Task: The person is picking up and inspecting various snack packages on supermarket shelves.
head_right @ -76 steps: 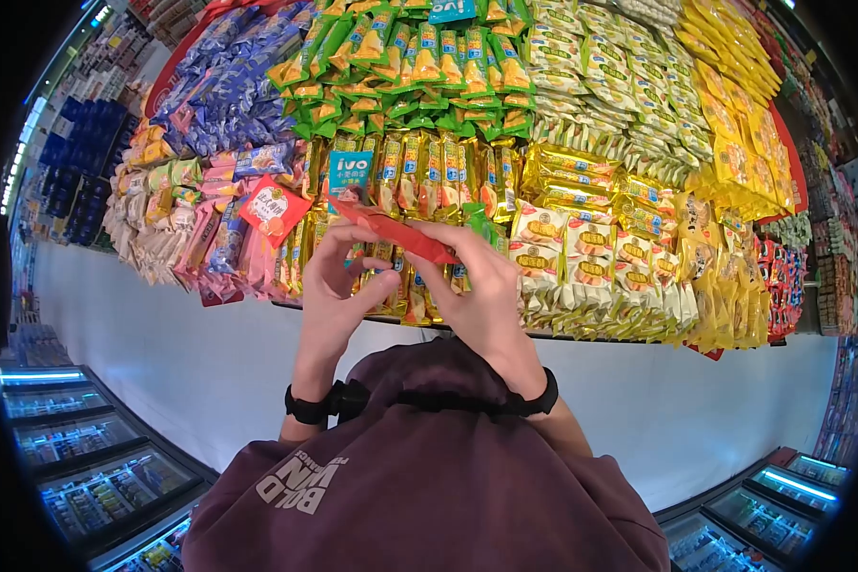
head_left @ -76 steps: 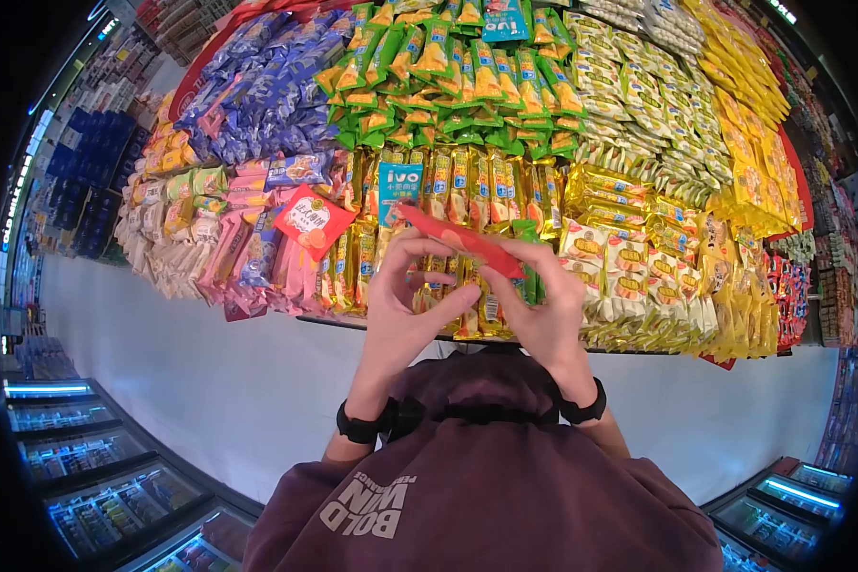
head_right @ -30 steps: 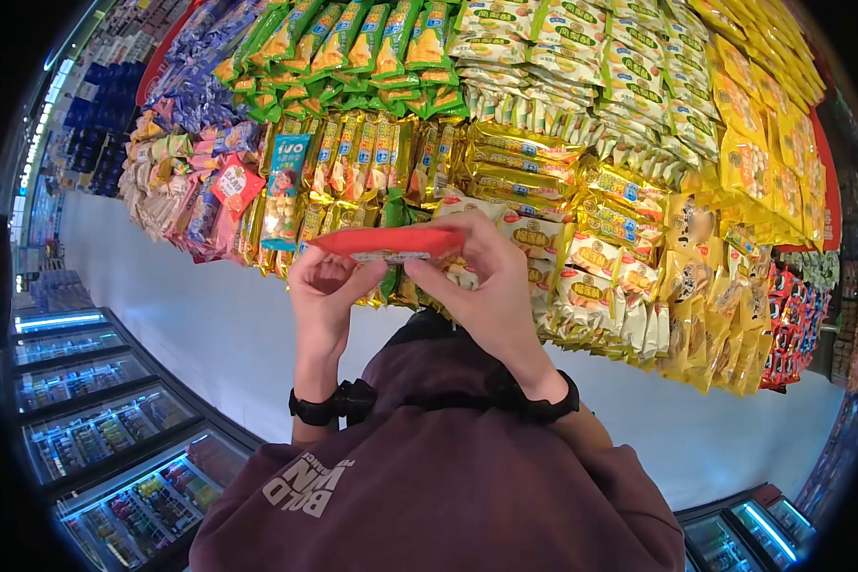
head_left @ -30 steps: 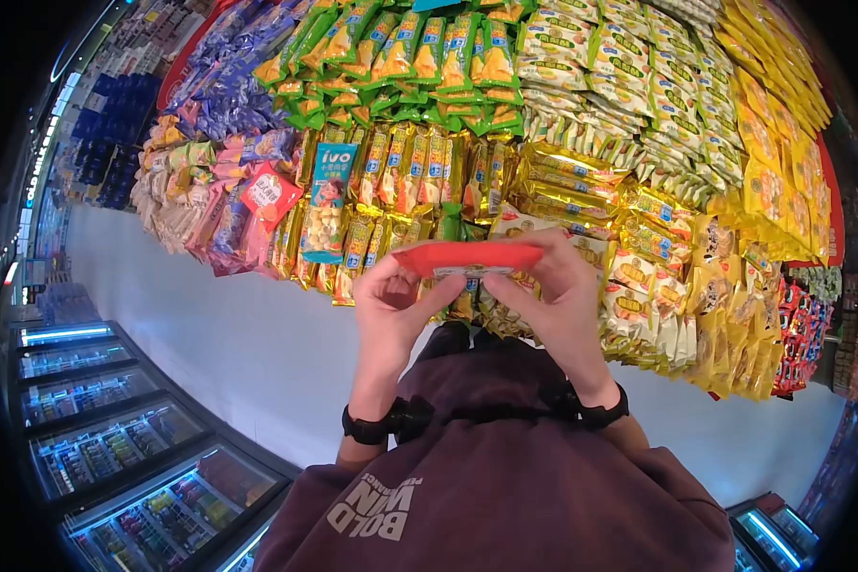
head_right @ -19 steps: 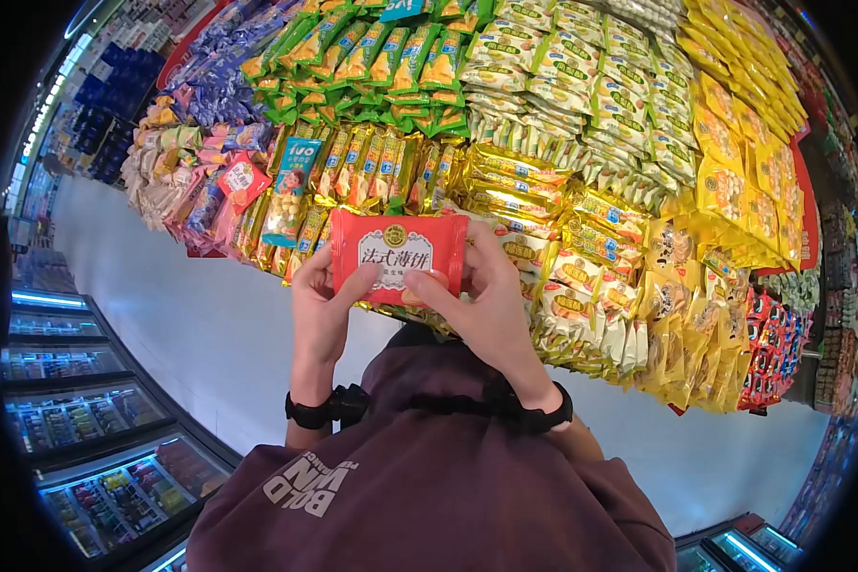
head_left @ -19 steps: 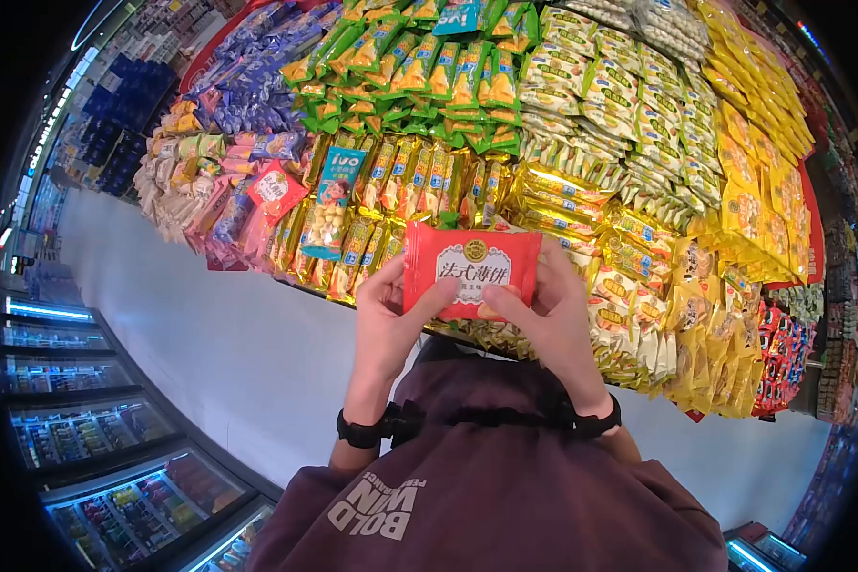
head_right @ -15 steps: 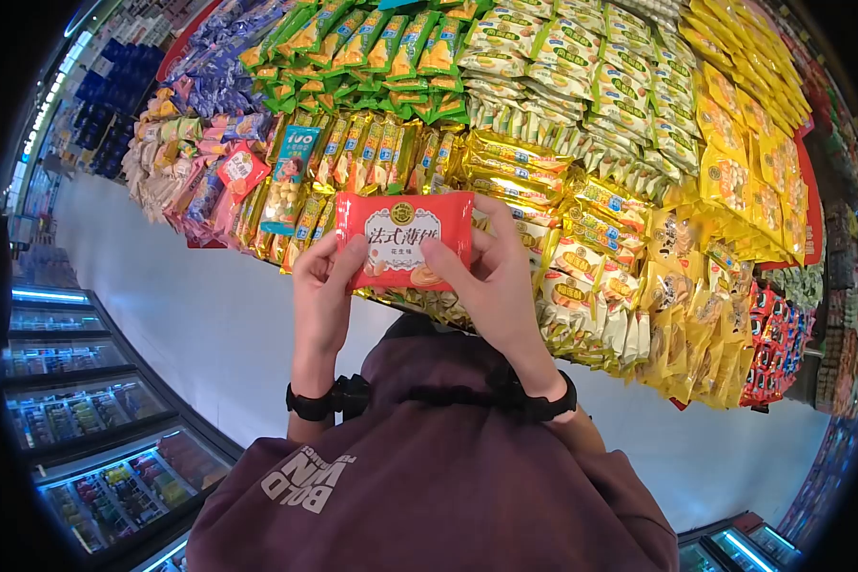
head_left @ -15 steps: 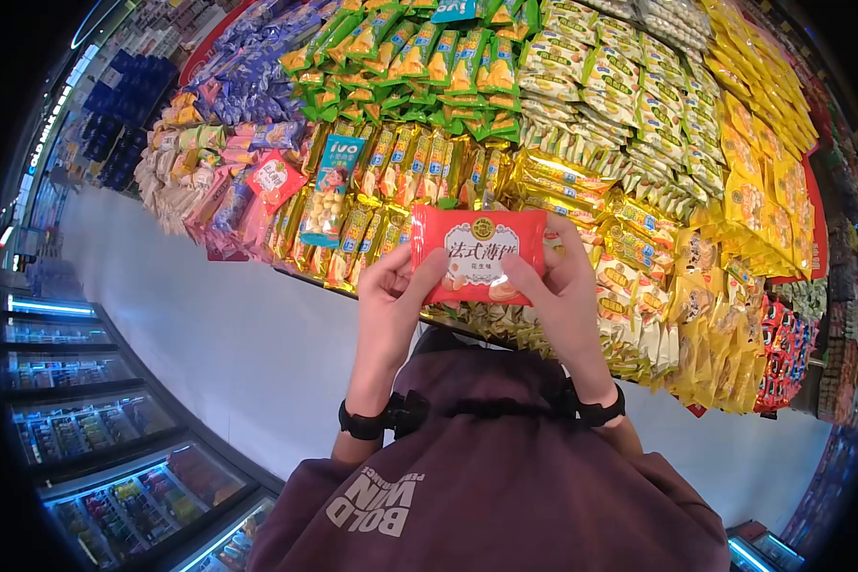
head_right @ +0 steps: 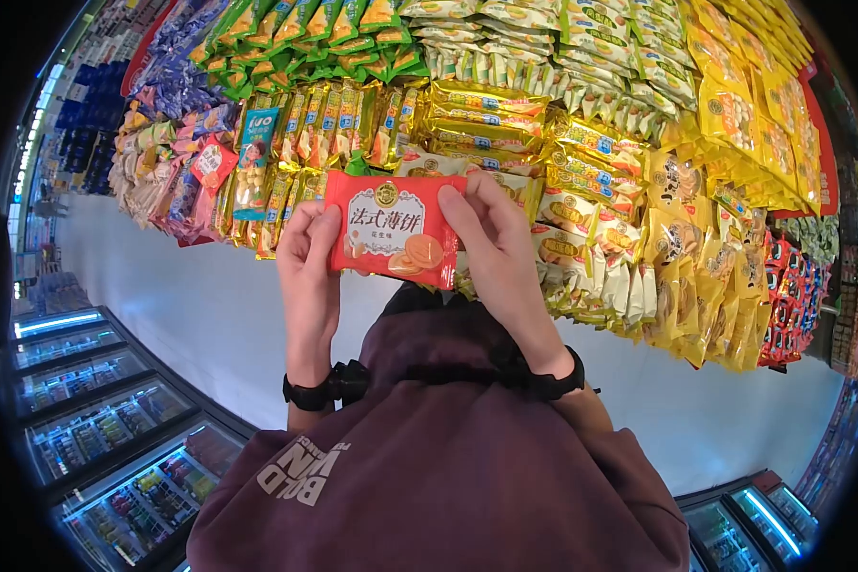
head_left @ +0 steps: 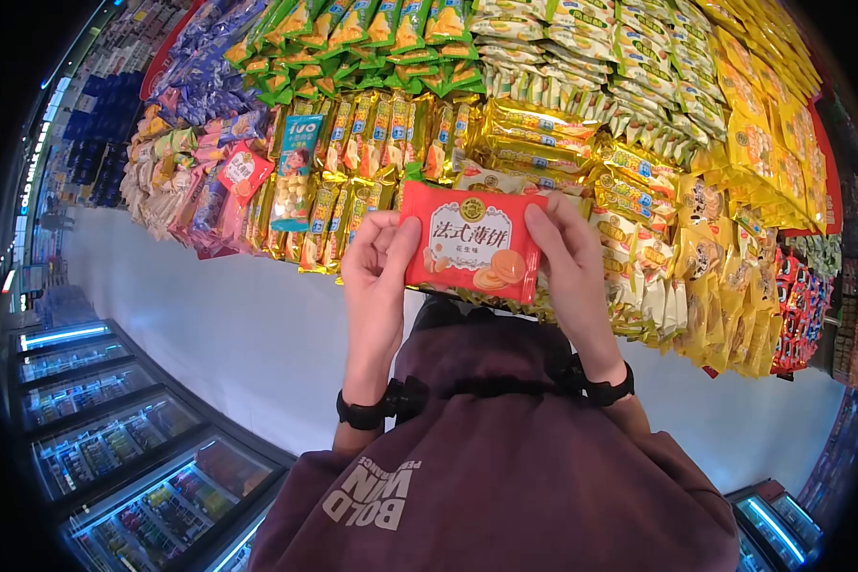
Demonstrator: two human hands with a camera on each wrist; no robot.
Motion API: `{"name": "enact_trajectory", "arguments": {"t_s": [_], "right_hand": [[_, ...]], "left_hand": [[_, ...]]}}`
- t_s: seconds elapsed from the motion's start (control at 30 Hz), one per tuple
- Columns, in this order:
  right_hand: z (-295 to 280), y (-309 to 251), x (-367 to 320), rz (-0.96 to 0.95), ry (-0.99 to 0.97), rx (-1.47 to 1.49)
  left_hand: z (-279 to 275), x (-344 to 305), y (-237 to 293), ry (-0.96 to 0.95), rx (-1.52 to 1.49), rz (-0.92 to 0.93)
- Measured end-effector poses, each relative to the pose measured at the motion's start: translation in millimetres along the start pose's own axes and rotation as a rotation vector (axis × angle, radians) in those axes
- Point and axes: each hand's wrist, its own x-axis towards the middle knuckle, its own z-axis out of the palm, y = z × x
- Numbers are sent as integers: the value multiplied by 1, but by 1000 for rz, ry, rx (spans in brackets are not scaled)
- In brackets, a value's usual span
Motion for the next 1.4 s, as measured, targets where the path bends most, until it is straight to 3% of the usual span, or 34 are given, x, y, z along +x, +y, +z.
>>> {"name": "enact_trajectory", "arguments": {"t_s": [0.23,0.5,0.6,0.7,0.83,1.0,1.23,1.4], "right_hand": [[-7,-9,-6,33,33,41],[-5,-10,-5,-26,100,46],[-10,-3,0,-51,38,21],[-7,-7,0,85,5,74],[-7,-6,1,55,33,-27],[-5,-7,1,-52,104,-39],[-12,-2,3,-53,97,-13],[-9,-9,0,-100,93,-125]], "left_hand": [[8,7,-9,27,57,-45],[23,9,1,-80,-10,-45],[15,15,-8,-28,22,-12],[19,15,-1,-37,21,-27],[11,13,4,-143,50,-86],[20,15,-3,-138,-3,-29],[22,20,0,-144,-68,-58],[25,16,2,-168,67,-38]]}}
